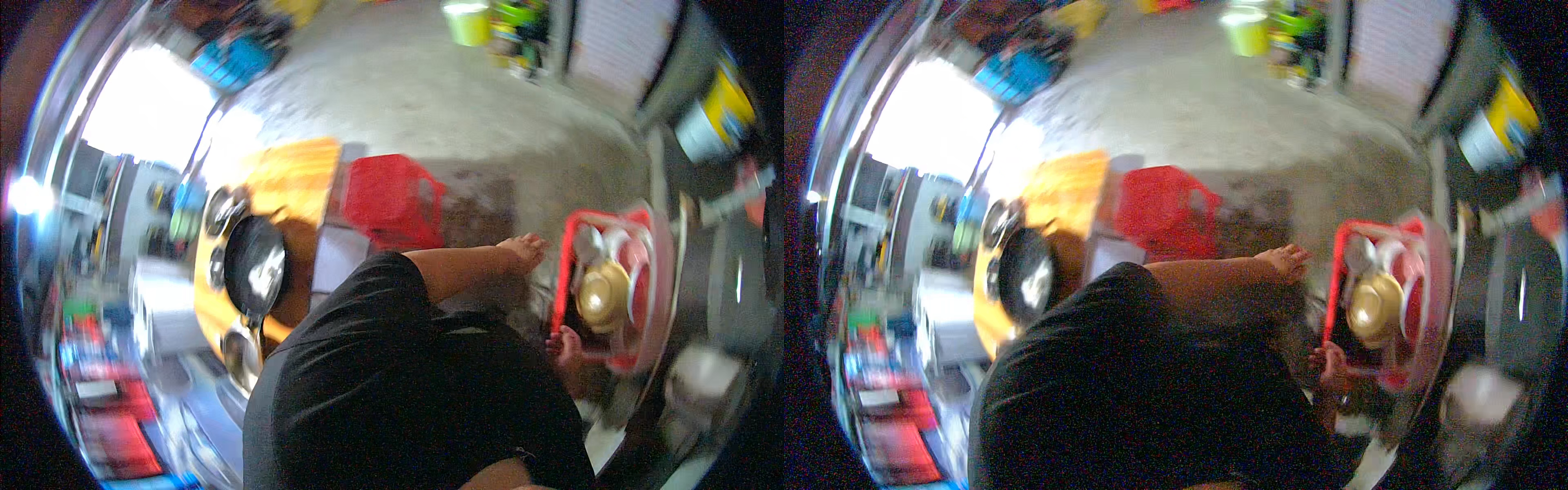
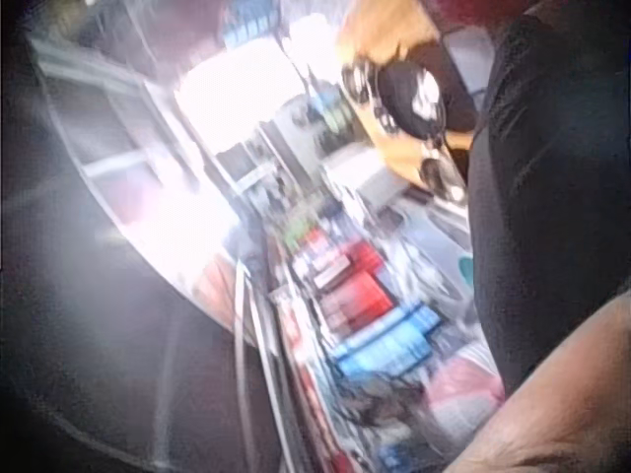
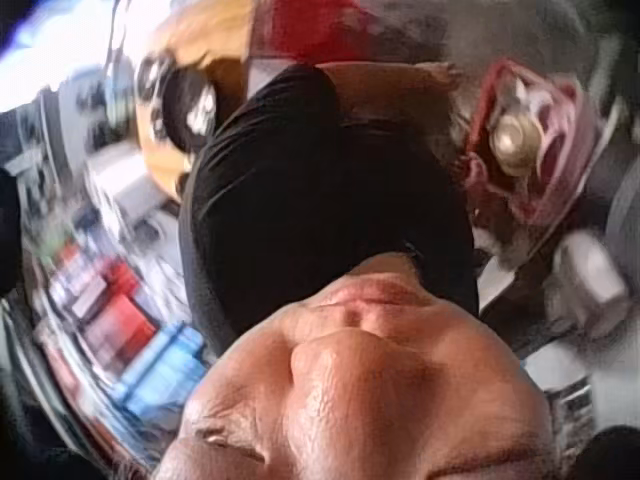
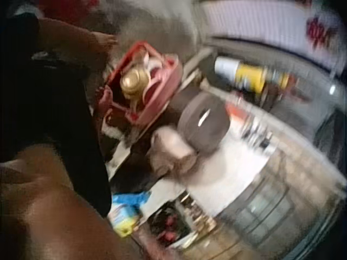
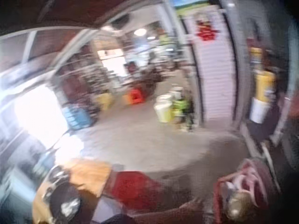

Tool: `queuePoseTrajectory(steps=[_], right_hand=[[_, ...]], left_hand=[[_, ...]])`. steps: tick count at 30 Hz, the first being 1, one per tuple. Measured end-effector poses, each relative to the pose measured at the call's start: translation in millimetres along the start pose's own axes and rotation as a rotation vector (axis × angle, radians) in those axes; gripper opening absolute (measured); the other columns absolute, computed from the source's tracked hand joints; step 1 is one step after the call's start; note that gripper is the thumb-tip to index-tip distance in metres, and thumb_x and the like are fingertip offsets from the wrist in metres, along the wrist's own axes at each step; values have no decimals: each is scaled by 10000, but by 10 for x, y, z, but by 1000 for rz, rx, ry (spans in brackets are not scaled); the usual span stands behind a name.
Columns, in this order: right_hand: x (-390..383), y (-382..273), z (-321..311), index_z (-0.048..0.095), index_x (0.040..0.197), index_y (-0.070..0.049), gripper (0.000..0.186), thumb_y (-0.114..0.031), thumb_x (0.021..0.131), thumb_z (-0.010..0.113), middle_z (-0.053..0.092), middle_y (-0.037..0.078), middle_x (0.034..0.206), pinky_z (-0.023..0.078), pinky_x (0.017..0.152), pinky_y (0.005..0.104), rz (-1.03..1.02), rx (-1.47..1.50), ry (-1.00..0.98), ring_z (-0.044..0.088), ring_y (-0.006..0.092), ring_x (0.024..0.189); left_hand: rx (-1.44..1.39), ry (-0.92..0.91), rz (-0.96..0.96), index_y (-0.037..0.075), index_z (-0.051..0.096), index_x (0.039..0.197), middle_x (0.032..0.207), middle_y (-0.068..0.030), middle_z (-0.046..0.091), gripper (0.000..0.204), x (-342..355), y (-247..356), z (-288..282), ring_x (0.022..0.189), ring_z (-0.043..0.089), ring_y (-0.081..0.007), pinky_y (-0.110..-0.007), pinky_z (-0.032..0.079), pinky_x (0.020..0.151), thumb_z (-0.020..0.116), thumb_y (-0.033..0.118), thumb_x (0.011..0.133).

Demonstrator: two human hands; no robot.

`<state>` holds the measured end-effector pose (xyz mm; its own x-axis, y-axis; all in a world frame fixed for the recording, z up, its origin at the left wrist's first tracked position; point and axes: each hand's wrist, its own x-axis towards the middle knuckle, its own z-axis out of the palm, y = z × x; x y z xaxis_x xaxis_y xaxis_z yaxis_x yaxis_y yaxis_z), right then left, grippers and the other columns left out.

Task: The person washes a frying pan under running water, then moves to a table to wipe the pan and several bowls with a cloth. The person places the cleaned items into a red dish rack.

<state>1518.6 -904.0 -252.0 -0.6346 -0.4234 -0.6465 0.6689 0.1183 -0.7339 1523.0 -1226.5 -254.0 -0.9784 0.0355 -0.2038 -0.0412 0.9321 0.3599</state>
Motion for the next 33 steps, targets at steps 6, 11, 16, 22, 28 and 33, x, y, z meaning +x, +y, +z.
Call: queuePoseTrajectory(steps=[6, 11, 16, 22, 28, 33], right_hand=[[470, -839, 1066, 543, 1150, -37, 268, -222, 966, 481, 611, 61, 878, 491, 648, 257, -172, -278, -338, 596, 134, 723], [494, -1055, 2406, 548, 1156, -44, 270, -225, 970, 476, 621, 71, 922, 489, 650, 255, -195, -509, -549, 599, 131, 748], [286, -855, 3762, 555, 1154, -41, 249, -196, 974, 480, 625, 73, 955, 493, 671, 249, -255, -716, -834, 610, 130, 771], [-137, -716, 4908, 556, 1167, -32, 257, -189, 974, 491, 630, 69, 983, 492, 690, 246, -270, -893, -968, 618, 129, 795], [-478, -682, 5585, 557, 1166, -20, 260, -182, 972, 496, 632, 71, 996, 491, 704, 252, -297, -1001, -898, 620, 133, 811], [-630, -613, 5794, 557, 1167, -20, 256, -174, 973, 495, 631, 72, 998, 487, 726, 259, -265, -1055, -880, 619, 136, 825]], left_hand=[[-66, 543, -709, 105, 471, 1309, 1361, -194, 414, 493, -2410, -1109, -1285, 1222, 446, -396, -481, 408, 1001, 528, 359, 891], [436, 901, -1331, 127, 552, 1238, 1334, -169, 471, 461, -4997, -1669, -1432, 1242, 441, -347, -480, 400, 984, 593, 330, 826], [-79, 1312, -2058, 70, 559, 1206, 1154, -248, 588, 475, -7328, -1743, -917, 1058, 571, -409, -464, 430, 961, 523, 361, 833], [-533, 1427, -2143, -64, 555, 1173, 1129, -288, 582, 561, -8626, -2262, -2, 1044, 569, -389, -439, 450, 890, 498, 400, 862], [-1347, 1684, -1684, 96, 591, 978, 788, -48, 602, 415, -8912, -2954, 193, 586, 525, -146, -359, 428, 511, 569, 490, 850], [-1617, 1930, -1567, 143, 594, 1016, 835, -3, 611, 246, -8706, -3407, 380, 661, 542, -132, -290, 433, 541, 582, 334, 862]])
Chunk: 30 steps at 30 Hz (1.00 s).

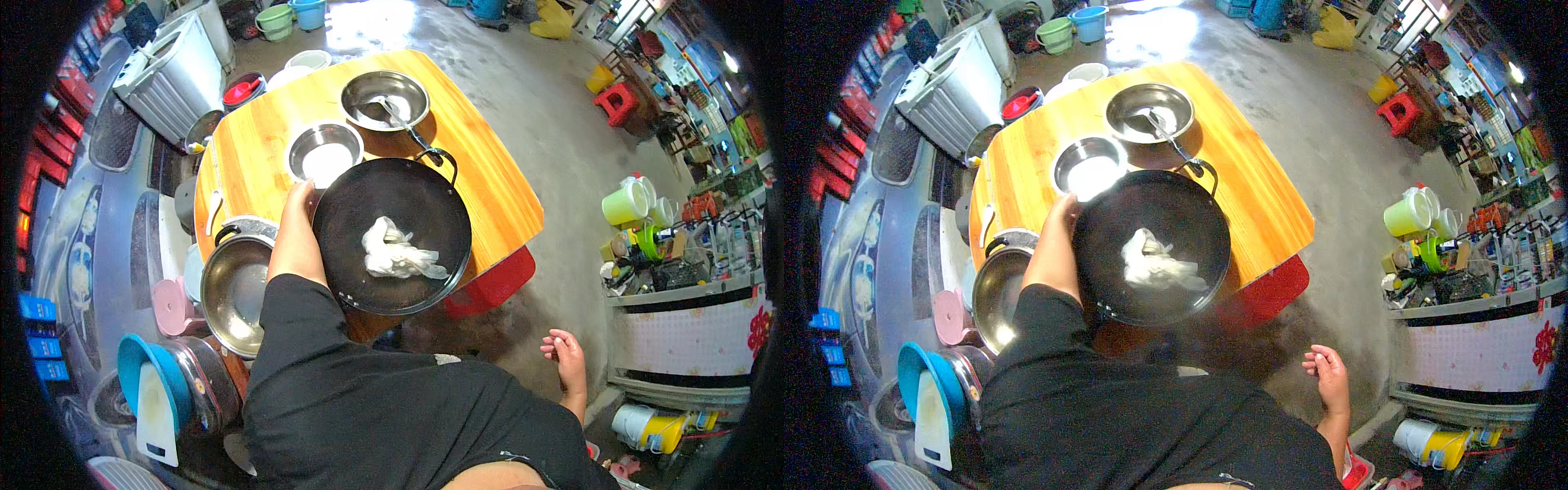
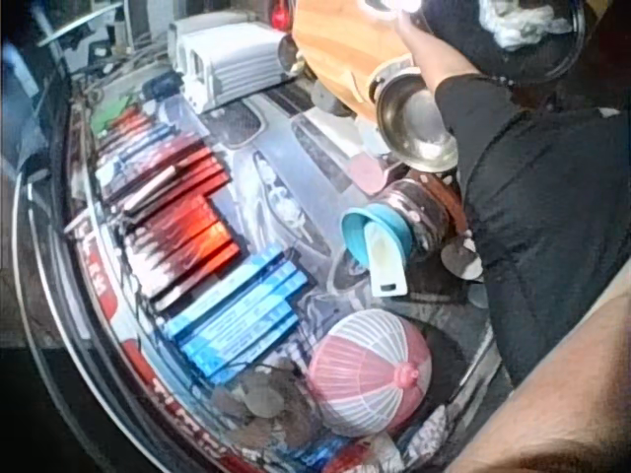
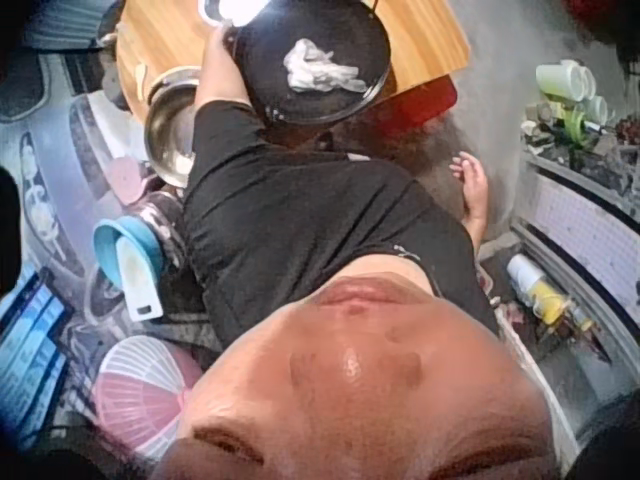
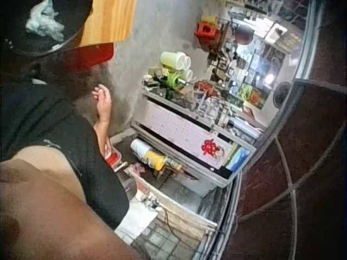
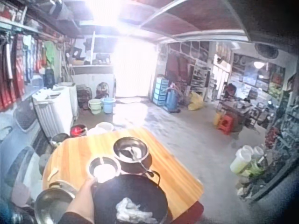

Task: The person washes a frying pan under running water, then moves to a table to wipe the pan and several bowls with a cloth. The person places the cleaned items into a red dish rack.

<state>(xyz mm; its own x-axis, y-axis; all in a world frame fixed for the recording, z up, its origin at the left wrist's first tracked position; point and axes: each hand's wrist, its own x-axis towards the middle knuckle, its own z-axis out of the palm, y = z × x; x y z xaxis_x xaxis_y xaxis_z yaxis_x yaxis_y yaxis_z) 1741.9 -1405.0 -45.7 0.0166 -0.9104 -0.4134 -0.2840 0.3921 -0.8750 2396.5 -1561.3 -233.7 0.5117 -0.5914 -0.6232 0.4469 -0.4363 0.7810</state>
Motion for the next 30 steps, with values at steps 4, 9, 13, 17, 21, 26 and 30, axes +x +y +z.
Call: queuePoseTrajectory(steps=[4, 9, 13, 17, 21, 26, 30], right_hand=[[34, -22, 96, 556, 1165, -20, 252, -169, 972, 493, 628, 75, 1007, 486, 730, 259, 53, -18, 3, 616, 134, 837], [176, -45, 170, 551, 1168, -15, 256, -165, 973, 482, 627, 77, 1011, 486, 738, 263, 52, -55, -39, 614, 133, 841], [269, -88, 235, 549, 1172, -12, 261, -164, 973, 476, 628, 76, 1011, 484, 746, 262, 12, -41, -85, 614, 133, 847], [259, -92, 298, 550, 1174, -12, 260, -159, 975, 470, 627, 72, 1012, 483, 747, 260, 16, -63, -83, 610, 131, 851], [221, -35, 302, 553, 1177, -13, 262, -158, 972, 476, 627, 69, 1014, 483, 756, 258, 14, -65, -127, 607, 125, 854], [188, 132, 208, 557, 1183, -14, 266, -151, 964, 493, 626, 64, 1027, 488, 769, 266, -1, -110, -198, 605, 122, 864], [92, 311, 86, 583, 1162, -15, 273, -151, 932, 528, 641, 70, 1013, 479, 823, 287, -124, -312, -189, 610, 151, 899]], left_hand=[[-223, 112, 43, 30, 586, 1005, 750, -130, 629, 257, 260, 20, 7, 499, 579, -221, -341, 421, 376, 464, 212, 870], [317, 77, 270, 8, 548, 1069, 777, -97, 603, 284, 207, 499, -338, 571, 584, -193, -312, 456, 416, 490, 153, 832], [-16, 128, 342, 22, 539, 968, 643, -82, 574, 179, -274, 838, -384, 404, 493, -136, -247, 379, 344, 472, 121, 833], [113, 127, 707, 17, 529, 1070, 769, -85, 606, 276, -822, 995, -347, 508, 549, -150, -275, 444, 449, 458, 80, 811], [450, 76, 748, 71, 508, 1289, 869, -207, 664, 519, -1285, 907, -118, 772, 652, -290, -364, 505, 722, 468, 184, 784], [1259, 240, 829, 130, 411, 1365, 820, -221, 669, 552, -1778, 515, 408, 722, 656, -399, -496, 517, 685, 485, 253, 832], [1375, 193, 912, 117, 383, 1387, 787, -181, 682, 559, -1952, 298, 733, 686, 669, -357, -461, 528, 639, 484, 221, 846]])
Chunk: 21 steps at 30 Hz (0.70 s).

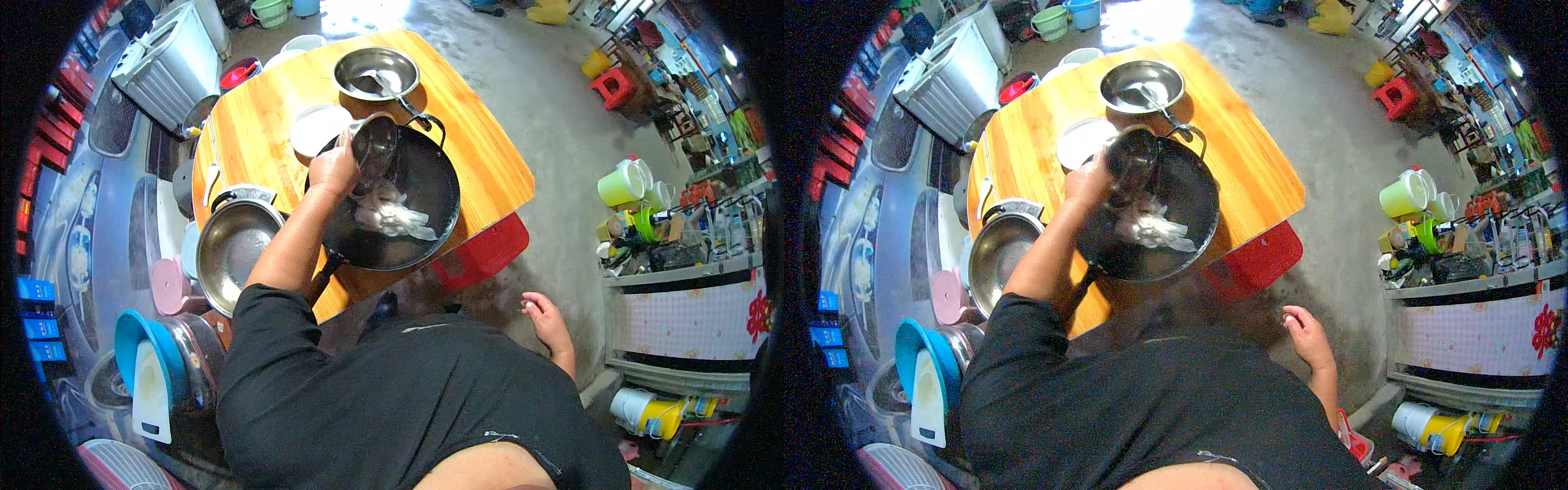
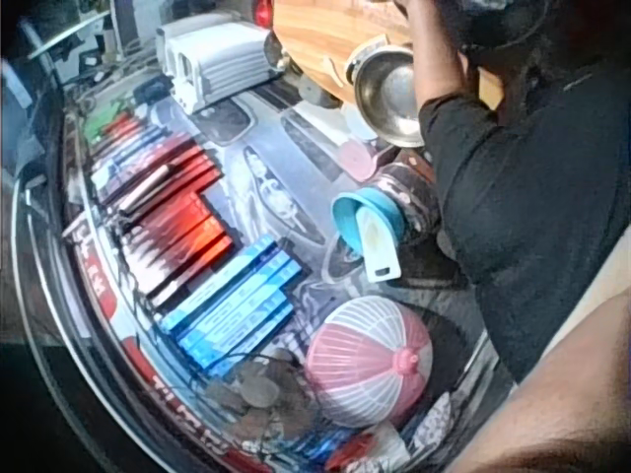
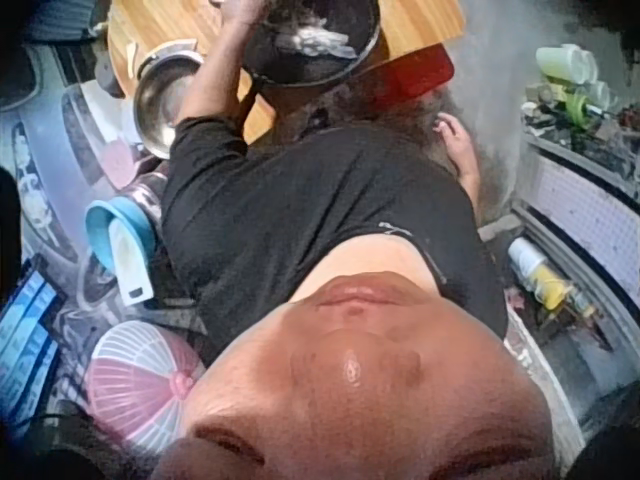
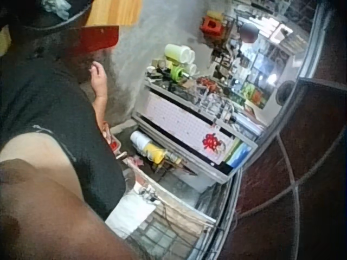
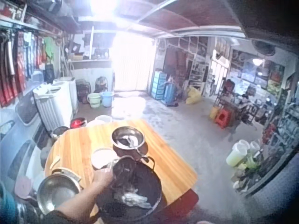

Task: The person washes a frying pan under running water, then moves to a table to wipe the pan and several bowls with a cloth. The person places the cleaned items into a red dish rack.

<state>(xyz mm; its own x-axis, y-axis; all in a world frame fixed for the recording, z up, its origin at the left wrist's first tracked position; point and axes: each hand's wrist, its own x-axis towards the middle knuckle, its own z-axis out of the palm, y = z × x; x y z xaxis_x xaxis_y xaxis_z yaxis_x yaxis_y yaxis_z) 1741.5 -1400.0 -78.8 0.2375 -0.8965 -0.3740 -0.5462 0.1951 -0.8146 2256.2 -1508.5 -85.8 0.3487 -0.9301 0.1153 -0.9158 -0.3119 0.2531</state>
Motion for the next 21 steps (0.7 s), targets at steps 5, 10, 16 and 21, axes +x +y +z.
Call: queuePoseTrajectory(steps=[5, 10, 16, 21], right_hand=[[-286, 249, -130, 593, 1158, -21, 295, -182, 915, 543, 652, 86, 1052, 468, 863, 299, -39, -163, -11, 605, 161, 959], [-547, 611, -180, 592, 1168, -23, 307, -190, 914, 543, 649, 118, 1092, 462, 888, 314, 101, -109, 52, 613, 212, 1002], [-868, 1036, -236, 593, 1163, -23, 302, -187, 916, 537, 646, 128, 1101, 461, 892, 316, 176, -96, 56, 611, 217, 1016], [-1059, 1150, -223, 591, 1162, -23, 298, -188, 920, 536, 646, 117, 1085, 470, 857, 301, 185, -88, 147, 616, 191, 967]], left_hand=[[-59, -116, -26, 138, 393, 1364, 920, -201, 681, 513, 84, -10, 452, 845, 672, -358, -459, 519, 740, 451, 214, 860], [-733, -359, -265, 77, 635, 1028, 805, -158, 660, 289, 214, -356, 1205, 690, 635, -294, -421, 486, 624, 523, 165, 776], [-1137, -564, -587, 73, 677, 900, 786, -46, 620, 223, 37, -274, 1521, 675, 542, -183, -319, 418, 585, 653, 249, 766], [-1042, -640, -641, 100, 642, 1042, 845, -46, 616, 351, 136, -147, 1304, 684, 554, -173, -334, 462, 606, 671, 348, 796]])
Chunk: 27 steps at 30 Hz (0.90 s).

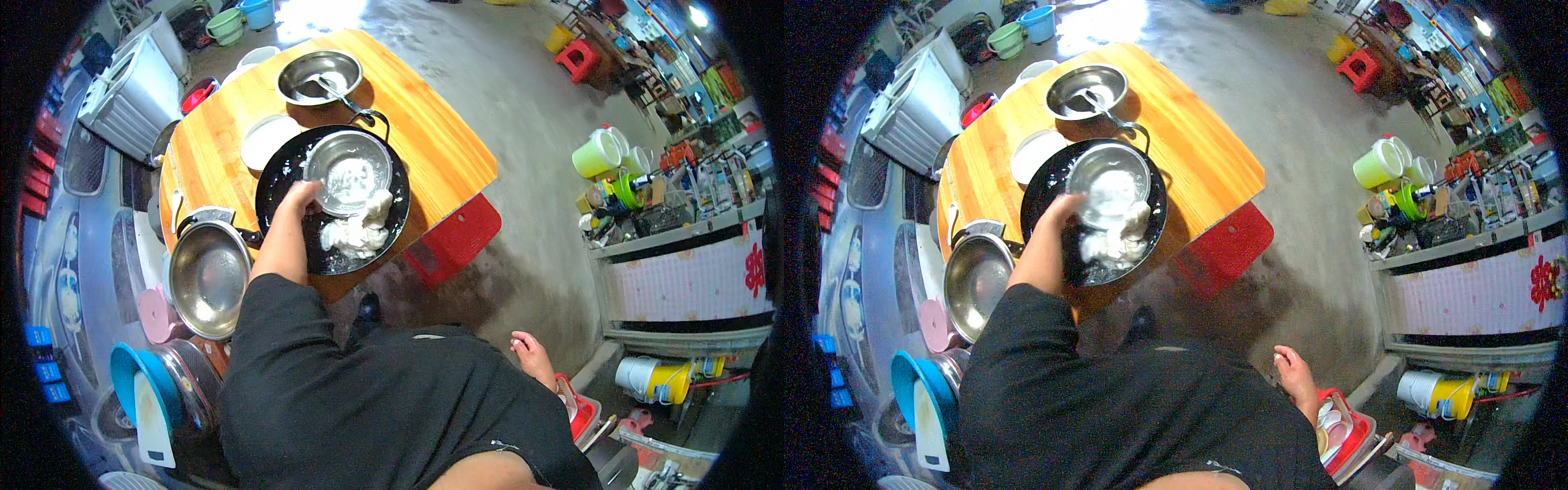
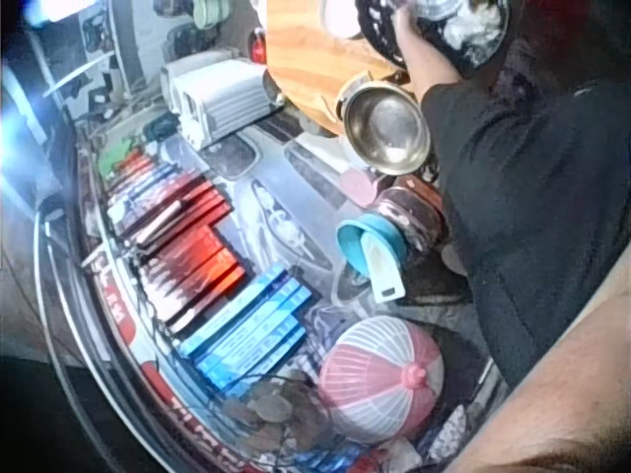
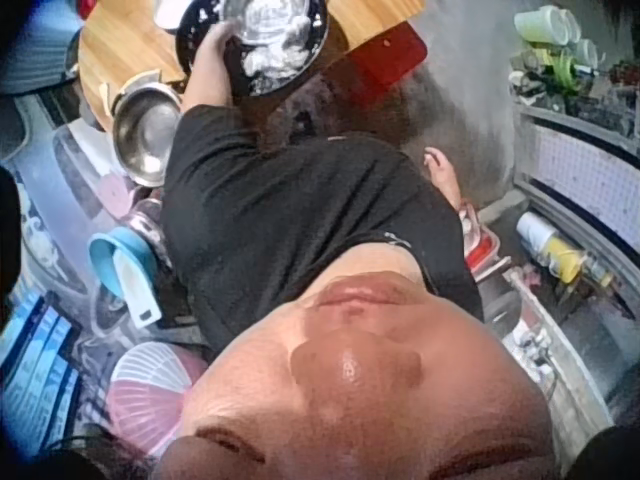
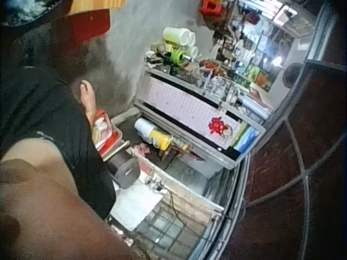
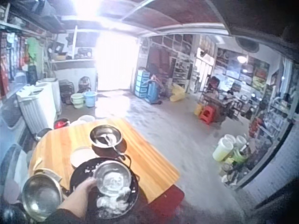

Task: The person washes a frying pan under running water, then moves to a table to wipe the pan and several bowls with a cloth. The person places the cleaned items into a red dish rack.

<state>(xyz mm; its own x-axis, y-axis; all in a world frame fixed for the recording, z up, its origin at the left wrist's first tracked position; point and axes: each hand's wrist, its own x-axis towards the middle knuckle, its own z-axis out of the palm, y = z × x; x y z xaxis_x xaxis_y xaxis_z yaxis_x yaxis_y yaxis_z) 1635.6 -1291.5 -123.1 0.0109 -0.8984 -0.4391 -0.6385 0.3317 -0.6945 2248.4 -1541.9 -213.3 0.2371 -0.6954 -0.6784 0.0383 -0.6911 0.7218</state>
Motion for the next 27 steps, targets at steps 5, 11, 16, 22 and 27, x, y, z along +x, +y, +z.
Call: queuePoseTrajectory(steps=[5, 11, 16, 22, 27], right_hand=[[-70, 24, 51, 583, 1170, -16, 316, -205, 922, 531, 643, 125, 1098, 462, 879, 307, 112, 9, -56, 609, 199, 999], [133, -80, 28, 582, 1174, -18, 323, -213, 922, 533, 641, 131, 1105, 452, 905, 312, 35, -43, -107, 602, 198, 1025], [381, -721, 66, 546, 1237, -38, 369, -235, 925, 559, 630, 146, 1129, 455, 907, 318, -47, -2, -19, 600, 209, 1028], [792, -1996, 481, 177, 1476, -91, 864, -238, 813, 711, 411, 203, 1387, 424, 986, 397, -532, -154, 41, 517, 308, 1164], [1193, -2646, 719, 106, 1487, -85, 973, -164, 767, 756, 420, 206, 1372, 400, 1014, 406, -898, -391, 278, 482, 302, 1217]], left_hand=[[285, 313, 363, 110, 612, 1152, 956, -193, 655, 348, -249, 195, 19, 867, 631, -329, -430, 489, 742, 492, 212, 842], [390, 665, 1004, 228, 531, 1307, 1197, -160, 602, 503, -868, 348, 140, 1093, 583, -336, -392, 460, 926, 447, 25, 855], [741, 739, 1543, 203, 596, 1233, 1219, -203, 572, 448, -1411, 429, 90, 1105, 582, -352, -398, 484, 924, 605, 57, 810], [711, 688, 1638, 221, 639, 1180, 1151, -183, 607, 410, -1939, 505, 460, 1037, 624, -334, -375, 538, 844, 614, 85, 794], [595, 515, 1701, 177, 627, 1184, 1125, -191, 622, 397, -2258, 816, 837, 967, 654, -324, -369, 558, 783, 622, 117, 792]])
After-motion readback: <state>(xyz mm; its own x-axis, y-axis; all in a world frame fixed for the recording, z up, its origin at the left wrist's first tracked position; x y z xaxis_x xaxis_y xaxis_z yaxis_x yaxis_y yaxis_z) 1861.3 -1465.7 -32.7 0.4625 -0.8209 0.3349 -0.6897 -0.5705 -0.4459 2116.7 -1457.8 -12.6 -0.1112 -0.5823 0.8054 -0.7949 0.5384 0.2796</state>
